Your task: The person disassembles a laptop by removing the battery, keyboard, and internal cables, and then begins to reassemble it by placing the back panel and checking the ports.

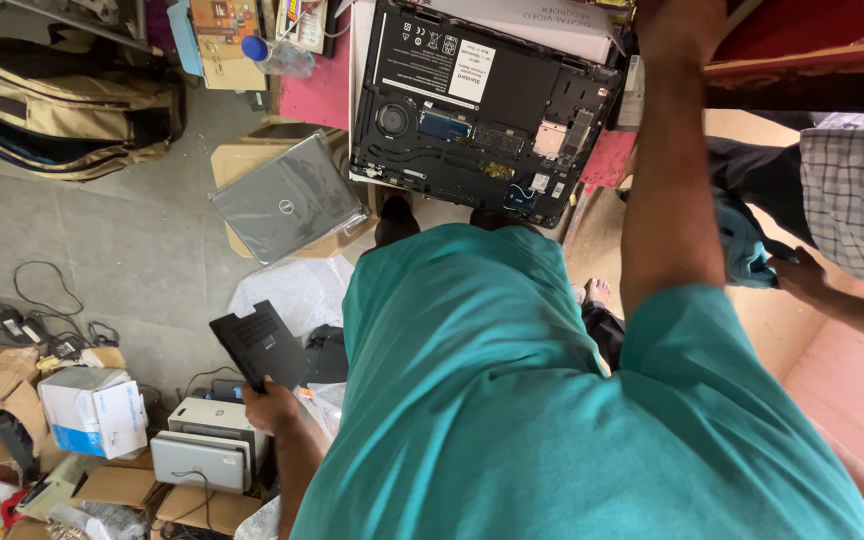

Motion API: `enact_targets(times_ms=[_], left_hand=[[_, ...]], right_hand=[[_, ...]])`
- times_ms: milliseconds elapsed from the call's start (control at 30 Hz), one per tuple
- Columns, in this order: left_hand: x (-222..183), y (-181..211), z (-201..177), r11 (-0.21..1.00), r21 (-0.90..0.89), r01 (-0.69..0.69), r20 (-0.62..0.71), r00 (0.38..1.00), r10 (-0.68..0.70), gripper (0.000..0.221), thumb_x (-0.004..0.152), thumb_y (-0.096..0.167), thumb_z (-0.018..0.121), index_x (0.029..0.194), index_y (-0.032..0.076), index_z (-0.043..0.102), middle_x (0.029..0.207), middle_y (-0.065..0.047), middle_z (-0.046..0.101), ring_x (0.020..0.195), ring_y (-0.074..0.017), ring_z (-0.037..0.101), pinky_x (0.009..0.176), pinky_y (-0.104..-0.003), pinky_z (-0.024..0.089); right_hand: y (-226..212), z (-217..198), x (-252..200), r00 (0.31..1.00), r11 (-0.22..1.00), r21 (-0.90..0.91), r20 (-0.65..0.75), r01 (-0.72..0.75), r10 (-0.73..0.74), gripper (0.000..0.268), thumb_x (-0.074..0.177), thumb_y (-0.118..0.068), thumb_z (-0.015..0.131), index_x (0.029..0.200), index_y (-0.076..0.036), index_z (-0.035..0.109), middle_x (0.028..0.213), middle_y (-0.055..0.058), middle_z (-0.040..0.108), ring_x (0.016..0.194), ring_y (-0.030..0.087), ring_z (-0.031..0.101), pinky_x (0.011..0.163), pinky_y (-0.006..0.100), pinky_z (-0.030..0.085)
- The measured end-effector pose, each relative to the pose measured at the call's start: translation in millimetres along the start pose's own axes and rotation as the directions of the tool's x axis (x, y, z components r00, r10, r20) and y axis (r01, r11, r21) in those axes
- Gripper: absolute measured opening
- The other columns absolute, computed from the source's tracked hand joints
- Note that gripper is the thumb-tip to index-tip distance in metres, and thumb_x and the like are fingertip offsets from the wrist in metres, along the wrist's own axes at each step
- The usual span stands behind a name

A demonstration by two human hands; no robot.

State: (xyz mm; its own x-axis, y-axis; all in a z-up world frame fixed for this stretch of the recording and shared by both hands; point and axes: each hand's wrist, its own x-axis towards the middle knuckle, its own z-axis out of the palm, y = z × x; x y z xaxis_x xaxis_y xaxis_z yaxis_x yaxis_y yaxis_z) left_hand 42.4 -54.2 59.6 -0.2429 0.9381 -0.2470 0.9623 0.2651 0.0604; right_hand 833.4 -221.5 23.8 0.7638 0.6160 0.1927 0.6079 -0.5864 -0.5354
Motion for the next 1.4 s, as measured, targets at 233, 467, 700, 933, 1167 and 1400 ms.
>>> enact_targets(times_ms=[233, 467, 700, 933, 1167, 1400], left_hand=[[40.9, 11.6, 3.9, 0.992, 0.019, -0.121, -0.060, 0.991, 0.122, 0.025, 0.097, 0.025, 0.072, 0.103, 0.002, 0.065, 0.097, -0.026, 0.072, 0.088, -0.0496, 0.068, 0.076, -0.060, 0.051], [96.8, 26.9, 4.6, 0.966, 0.026, -0.256, -0.068, 0.964, 0.258, 0.024, 0.096, 0.023, 0.075, 0.103, 0.003, 0.064, 0.090, -0.025, 0.072, 0.081, -0.0493, 0.068, 0.070, -0.060, 0.050], [131.3, 52.6, -6.1, 0.955, 0.015, -0.295, -0.080, 0.952, 0.295, 0.023, 0.096, 0.022, 0.075, 0.101, 0.003, 0.064, 0.090, -0.024, 0.073, 0.081, -0.0476, 0.069, 0.071, -0.059, 0.049], [135.7, 59.4, -13.5, 0.948, -0.017, -0.318, -0.051, 0.947, 0.316, 0.019, 0.097, 0.018, 0.074, 0.105, 0.003, 0.064, 0.093, -0.023, 0.073, 0.083, -0.0453, 0.070, 0.071, -0.057, 0.051], [142.2, 43.1, 3.1, 0.963, 0.006, -0.269, -0.059, 0.961, 0.269, 0.016, 0.094, 0.016, 0.072, 0.104, 0.006, 0.065, 0.092, -0.023, 0.074, 0.081, -0.0458, 0.071, 0.069, -0.057, 0.053], [132.8, 54.7, 9.0, 0.974, 0.004, -0.225, 0.002, 0.974, 0.225, 0.017, 0.096, 0.019, 0.072, 0.098, 0.006, 0.061, 0.089, -0.021, 0.074, 0.079, -0.0439, 0.071, 0.066, -0.057, 0.053]], right_hand=[[-67.0, -46.4, -72.6, 0.961, 0.863, 0.502, -0.207, -0.057, 0.184, 0.013, 0.103, 0.013, 0.070, 0.110, 0.004, 0.075, 0.097, 0.012, 0.075, 0.079, 0.016, 0.068, 0.070, 0.028, 0.054], [-159.8, -78.1, -112.3, 0.923, 0.414, 0.907, -0.094, -0.075, 0.374, 0.012, 0.106, -0.005, 0.071, 0.110, 0.002, 0.063, 0.098, 0.013, 0.071, 0.056, 0.009, 0.050, 0.045, 0.022, 0.038], [-185.5, -72.3, -125.8, 0.915, 0.187, 0.982, -0.086, 0.012, 0.393, 0.016, 0.106, -0.007, 0.071, 0.114, 0.000, 0.060, 0.106, 0.015, 0.067, 0.051, 0.010, 0.046, 0.046, 0.023, 0.037], [-188.9, -70.3, -136.4, 0.922, 0.114, 0.993, -0.062, 0.020, 0.382, 0.009, 0.108, -0.004, 0.067, 0.113, -0.001, 0.059, 0.107, 0.014, 0.064, 0.049, 0.009, 0.043, 0.044, 0.023, 0.038], [-175.2, -67.6, -144.8, 0.941, 0.216, 0.976, -0.088, 0.016, 0.328, 0.009, 0.110, -0.005, 0.067, 0.112, -0.002, 0.058, 0.104, 0.014, 0.063, 0.050, 0.012, 0.045, 0.044, 0.026, 0.039], [-175.9, -57.7, -154.7, 0.938, 0.269, 0.955, 0.024, -0.123, 0.346, 0.011, 0.114, -0.004, 0.067, 0.118, 0.000, 0.058, 0.102, 0.013, 0.062, 0.052, 0.011, 0.044, 0.046, 0.025, 0.037]])
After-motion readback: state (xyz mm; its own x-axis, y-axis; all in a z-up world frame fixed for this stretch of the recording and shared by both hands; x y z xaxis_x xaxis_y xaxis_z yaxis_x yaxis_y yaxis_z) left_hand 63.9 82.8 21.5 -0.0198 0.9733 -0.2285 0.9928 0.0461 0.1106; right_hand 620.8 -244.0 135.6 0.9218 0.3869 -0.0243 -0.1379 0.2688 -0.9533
